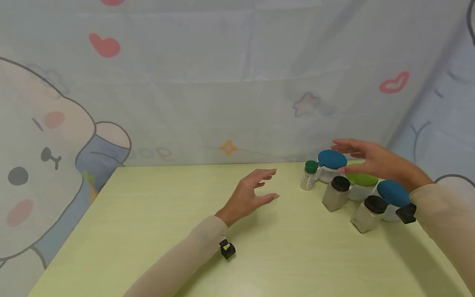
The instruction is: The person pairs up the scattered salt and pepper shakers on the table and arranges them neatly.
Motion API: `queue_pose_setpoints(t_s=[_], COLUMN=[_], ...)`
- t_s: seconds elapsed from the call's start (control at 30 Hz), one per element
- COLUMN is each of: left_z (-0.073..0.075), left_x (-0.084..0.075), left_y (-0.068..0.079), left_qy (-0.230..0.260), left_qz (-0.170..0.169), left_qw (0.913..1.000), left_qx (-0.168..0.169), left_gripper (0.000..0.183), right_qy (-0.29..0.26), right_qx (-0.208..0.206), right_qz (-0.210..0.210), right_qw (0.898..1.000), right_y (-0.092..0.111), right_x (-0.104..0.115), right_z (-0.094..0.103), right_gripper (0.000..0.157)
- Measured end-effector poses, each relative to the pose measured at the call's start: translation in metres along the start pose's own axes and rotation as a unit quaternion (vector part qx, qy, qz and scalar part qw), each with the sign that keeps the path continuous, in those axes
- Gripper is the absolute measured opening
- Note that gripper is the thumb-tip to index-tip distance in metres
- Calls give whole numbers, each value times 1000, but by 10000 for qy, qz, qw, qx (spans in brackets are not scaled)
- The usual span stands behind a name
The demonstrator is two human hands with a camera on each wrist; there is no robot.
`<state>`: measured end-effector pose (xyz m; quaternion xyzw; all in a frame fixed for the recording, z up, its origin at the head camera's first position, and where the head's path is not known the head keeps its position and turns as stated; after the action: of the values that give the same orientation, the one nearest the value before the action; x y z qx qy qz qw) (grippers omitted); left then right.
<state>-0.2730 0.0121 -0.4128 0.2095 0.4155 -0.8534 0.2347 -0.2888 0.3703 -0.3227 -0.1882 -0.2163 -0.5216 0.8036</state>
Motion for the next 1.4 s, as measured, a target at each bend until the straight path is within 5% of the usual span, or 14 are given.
queue_pose_setpoints(t_s=[0.8, 1.4], left_z=[-23, -42], left_x=[10, 21], left_y=[-21, -40], left_qy=[341, 265], left_qz=[349, 135], left_qw=[9987, 9994], left_qx=[-113, -203], left_gripper=[62, 62], right_qy=[-27, 229], right_qx=[565, 818], right_qz=[116, 22], right_qw=[9983, 9964], right_y=[-11, -23], right_x=[-25, -34], right_z=[3, 4], right_gripper=[82, 79])
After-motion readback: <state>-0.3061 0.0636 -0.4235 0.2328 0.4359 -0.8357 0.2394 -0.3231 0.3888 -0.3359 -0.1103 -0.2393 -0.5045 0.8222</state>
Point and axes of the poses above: each hand's wrist, its own y-axis away from the middle knuckle, its own z-axis out of the back of the hand, x = y × z, the point moved 2 cm from there along -y, towards the middle knuckle, and after that the axes turned 6 degrees about -z, right-handed, at the moved point
